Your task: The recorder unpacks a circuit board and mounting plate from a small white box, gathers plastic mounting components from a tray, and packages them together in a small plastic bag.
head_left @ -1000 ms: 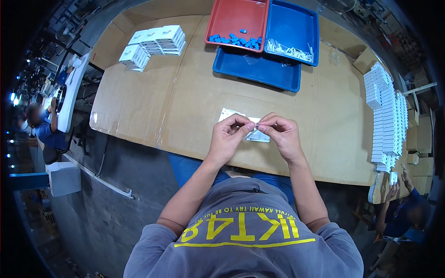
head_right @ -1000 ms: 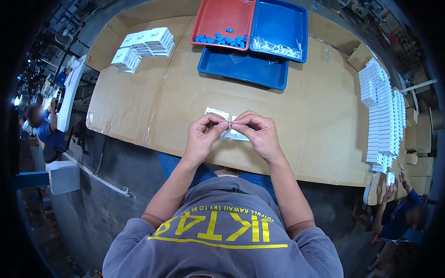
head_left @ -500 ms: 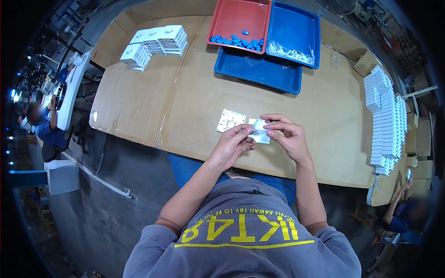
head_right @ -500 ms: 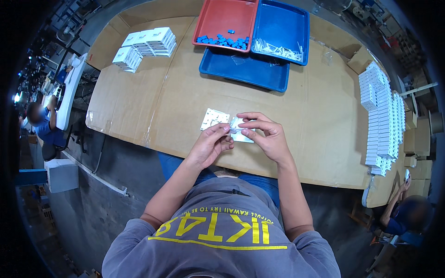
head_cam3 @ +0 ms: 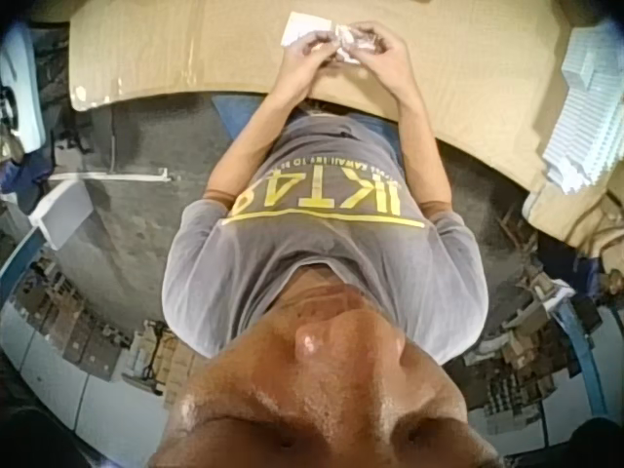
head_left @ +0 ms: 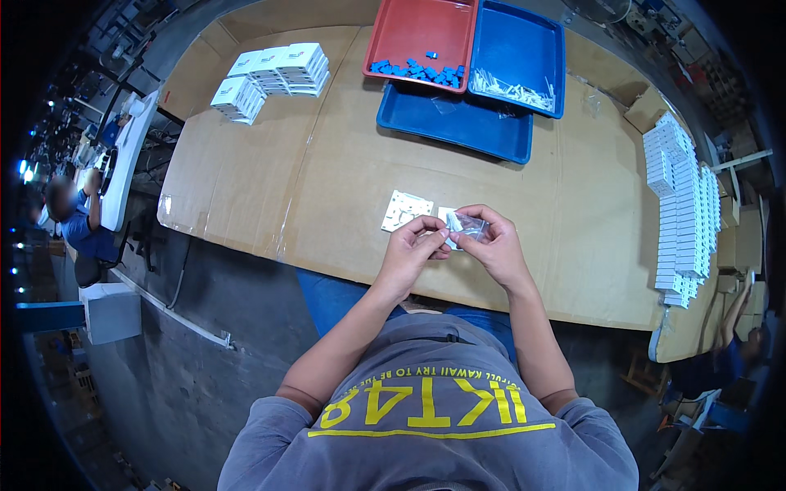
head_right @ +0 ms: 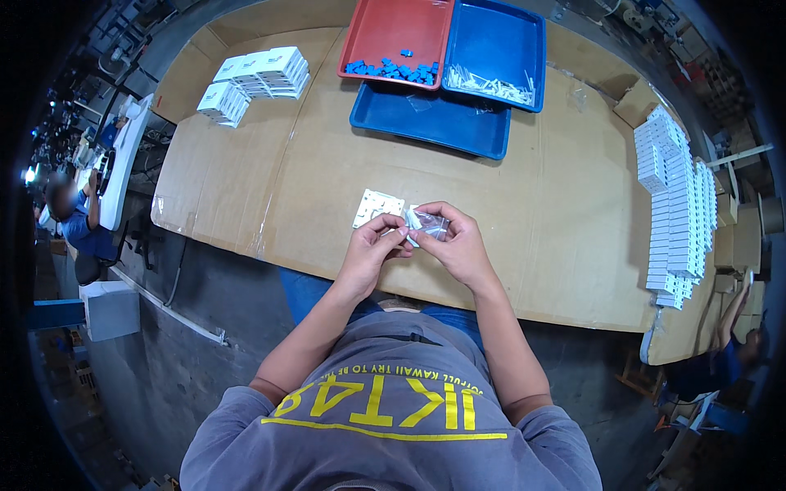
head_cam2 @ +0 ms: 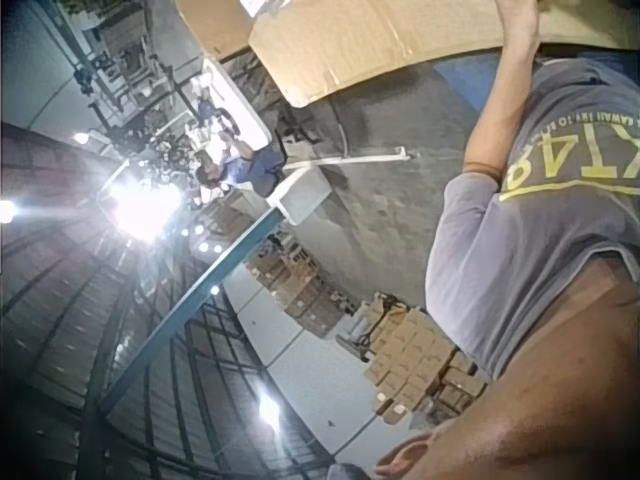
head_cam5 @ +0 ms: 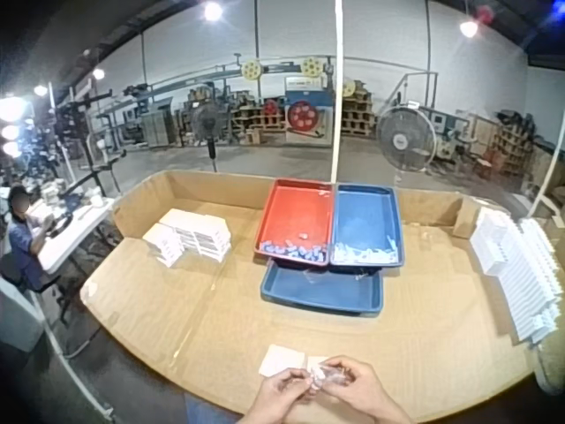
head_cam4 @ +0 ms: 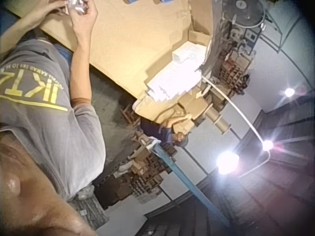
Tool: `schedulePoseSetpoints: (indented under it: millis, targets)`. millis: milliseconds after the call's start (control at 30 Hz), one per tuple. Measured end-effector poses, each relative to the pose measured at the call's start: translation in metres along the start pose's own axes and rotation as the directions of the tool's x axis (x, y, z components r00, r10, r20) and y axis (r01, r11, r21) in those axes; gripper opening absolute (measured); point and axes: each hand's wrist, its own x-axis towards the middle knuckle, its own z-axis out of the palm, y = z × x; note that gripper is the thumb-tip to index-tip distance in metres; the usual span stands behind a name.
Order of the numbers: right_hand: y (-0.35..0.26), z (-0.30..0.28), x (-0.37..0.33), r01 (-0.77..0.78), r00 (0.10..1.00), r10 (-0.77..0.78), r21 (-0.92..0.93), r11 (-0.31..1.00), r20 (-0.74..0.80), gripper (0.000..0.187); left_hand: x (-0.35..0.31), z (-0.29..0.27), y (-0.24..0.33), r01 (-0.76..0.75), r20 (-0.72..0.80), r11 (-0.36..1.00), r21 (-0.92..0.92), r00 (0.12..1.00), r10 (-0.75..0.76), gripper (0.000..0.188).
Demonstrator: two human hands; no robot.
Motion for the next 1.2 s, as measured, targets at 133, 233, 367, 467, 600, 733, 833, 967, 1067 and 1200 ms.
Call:
schedulePoseSetpoints:
  millis: [133,233,367,467,600,733,833,967,1067,1200]
  targets:
    - [0.007,-0.002,0.002,-0.037,0.999,0.038,0.015,0.999,-0.011,0.028,0.000,-0.004,0.000,-0.049,0.027,0.994,0.095,0.999,0.047,0.016]
    - [0.003,-0.003,0.002,-0.056,0.998,0.056,0.151,0.987,0.008,0.024,0.000,-0.003,0.001,-0.089,0.029,0.991,0.100,0.996,0.087,0.015]
    - [0.008,-0.006,0.005,-0.143,0.988,0.156,0.354,0.924,-0.010,0.023,0.000,-0.002,0.000,-0.181,0.003,0.983,0.027,0.984,0.181,0.015]
    - [0.009,0.001,0.005,-0.112,0.991,0.128,0.267,0.957,-0.046,0.025,0.004,-0.011,-0.005,-0.198,-0.004,0.979,0.049,0.980,0.198,0.014]
    - [0.001,0.011,0.004,-0.068,0.995,0.084,0.268,0.961,-0.049,0.028,0.003,-0.006,0.002,-0.291,-0.080,0.954,0.066,0.952,0.296,0.014]
    - [0.001,0.008,0.005,-0.105,0.994,0.111,0.218,0.970,-0.015,0.029,0.004,-0.016,0.002,-0.187,-0.046,0.964,0.192,0.979,0.199,0.017]
    - [0.004,0.007,0.007,-0.114,0.992,0.121,0.175,0.978,-0.031,0.031,0.005,-0.023,-0.002,-0.170,-0.040,0.971,0.167,0.983,0.179,0.018]
    - [0.008,0.003,0.008,-0.111,0.993,0.115,0.164,0.980,-0.013,0.032,0.003,-0.017,0.004,-0.160,-0.105,0.987,0.032,0.981,0.163,0.017]
    - [0.004,0.005,0.007,-0.164,0.986,0.166,0.145,0.976,-0.007,0.035,0.003,-0.019,0.002,-0.172,-0.133,0.979,0.110,0.973,0.186,0.016]
    - [0.011,0.006,0.008,-0.136,0.991,0.134,0.115,0.984,0.030,0.037,0.006,-0.026,-0.003,-0.097,-0.068,0.980,0.173,0.992,0.111,0.016]
